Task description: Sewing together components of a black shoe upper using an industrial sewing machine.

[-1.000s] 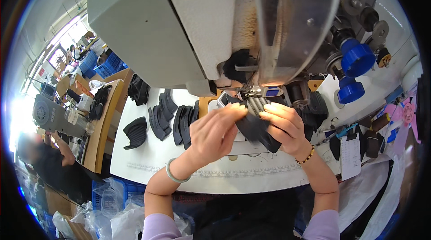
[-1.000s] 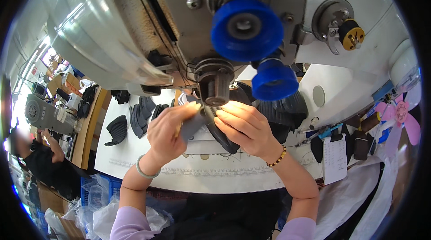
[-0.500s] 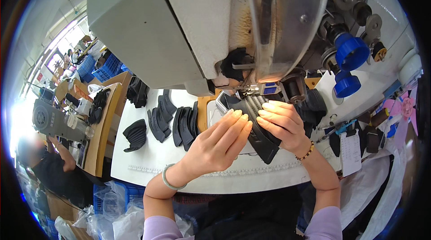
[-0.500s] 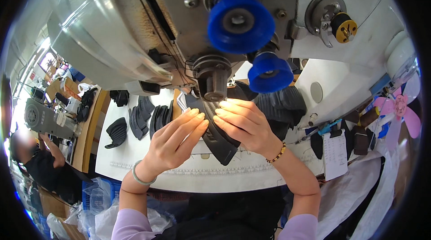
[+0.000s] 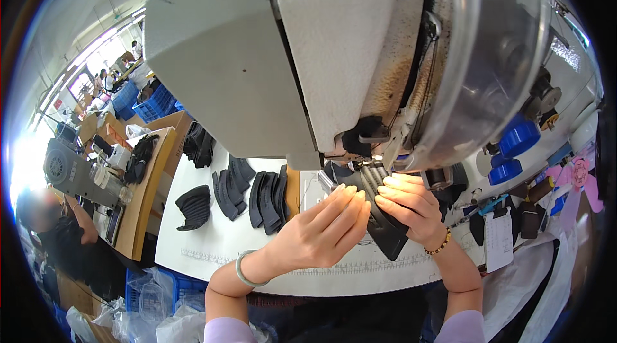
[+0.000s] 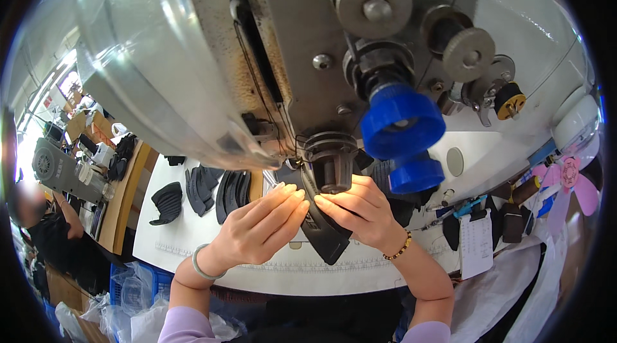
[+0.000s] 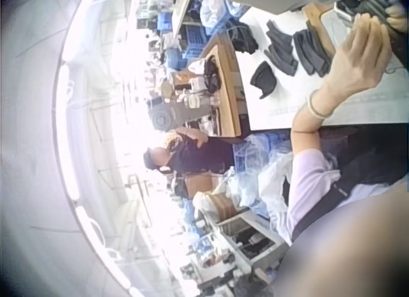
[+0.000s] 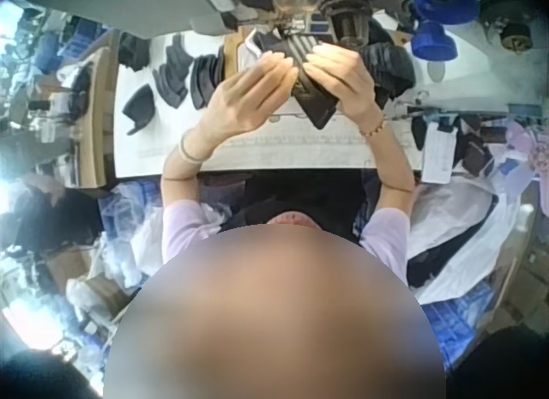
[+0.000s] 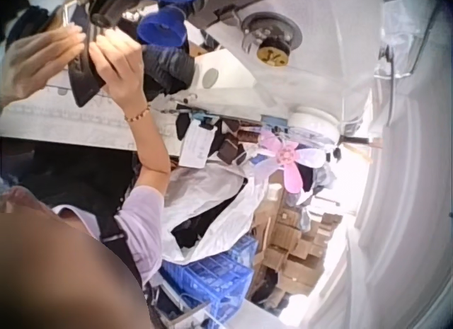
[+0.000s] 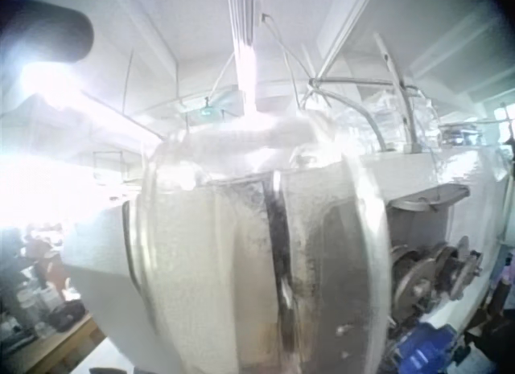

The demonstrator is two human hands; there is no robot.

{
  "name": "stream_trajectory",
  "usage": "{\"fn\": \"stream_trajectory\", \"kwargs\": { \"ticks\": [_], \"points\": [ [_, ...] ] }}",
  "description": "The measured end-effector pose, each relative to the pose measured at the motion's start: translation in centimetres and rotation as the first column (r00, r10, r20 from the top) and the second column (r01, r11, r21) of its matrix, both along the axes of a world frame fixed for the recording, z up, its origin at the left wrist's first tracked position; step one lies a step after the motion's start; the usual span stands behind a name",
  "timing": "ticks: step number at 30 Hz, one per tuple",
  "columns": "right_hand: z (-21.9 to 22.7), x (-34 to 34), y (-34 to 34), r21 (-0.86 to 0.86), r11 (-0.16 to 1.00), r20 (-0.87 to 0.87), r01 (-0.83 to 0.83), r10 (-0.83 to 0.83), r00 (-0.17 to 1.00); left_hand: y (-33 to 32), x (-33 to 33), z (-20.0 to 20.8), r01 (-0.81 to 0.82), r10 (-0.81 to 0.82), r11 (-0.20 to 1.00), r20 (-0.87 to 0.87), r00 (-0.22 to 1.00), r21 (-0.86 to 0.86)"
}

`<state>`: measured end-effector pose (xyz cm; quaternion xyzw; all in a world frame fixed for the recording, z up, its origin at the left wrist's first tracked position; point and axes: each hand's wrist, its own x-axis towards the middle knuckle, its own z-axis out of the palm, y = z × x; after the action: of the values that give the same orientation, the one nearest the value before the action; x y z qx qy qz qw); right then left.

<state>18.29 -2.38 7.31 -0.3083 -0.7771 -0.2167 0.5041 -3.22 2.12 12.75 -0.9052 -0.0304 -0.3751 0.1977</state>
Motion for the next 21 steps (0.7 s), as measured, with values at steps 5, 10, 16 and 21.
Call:
{"fn": "stream_trajectory", "kwargs": {
  "ticks": [5, 10, 16, 21],
  "points": [
    [0.0, 0.2, 0.1, -0.022, 1.000, -0.012, -0.018, 0.017, 1.000, 0.4, 0.1, -0.3, -0.004, 0.005, 1.000, 0.017, 1.000, -0.023],
    [0.1, -0.2, 0.5, -0.038, 0.998, -0.017, 0.052, -0.053, 0.998, 1.8, 0.2, -0.2, 0.027, -0.017, 0.988, 0.066, 0.998, -0.152],
    [0.1, -0.5, 0.4, -0.035, 0.997, -0.076, 0.069, -0.072, 0.995, 1.3, 0.2, -0.8, -0.012, 0.024, 0.991, 0.085, 0.996, -0.137],
    [0.2, -0.3, 0.1, -0.008, 0.998, 0.038, 0.068, -0.068, 0.997, 1.8, 0.1, -1.2, 0.014, -0.006, 0.998, 0.136, 0.991, -0.063]
  ]
}}
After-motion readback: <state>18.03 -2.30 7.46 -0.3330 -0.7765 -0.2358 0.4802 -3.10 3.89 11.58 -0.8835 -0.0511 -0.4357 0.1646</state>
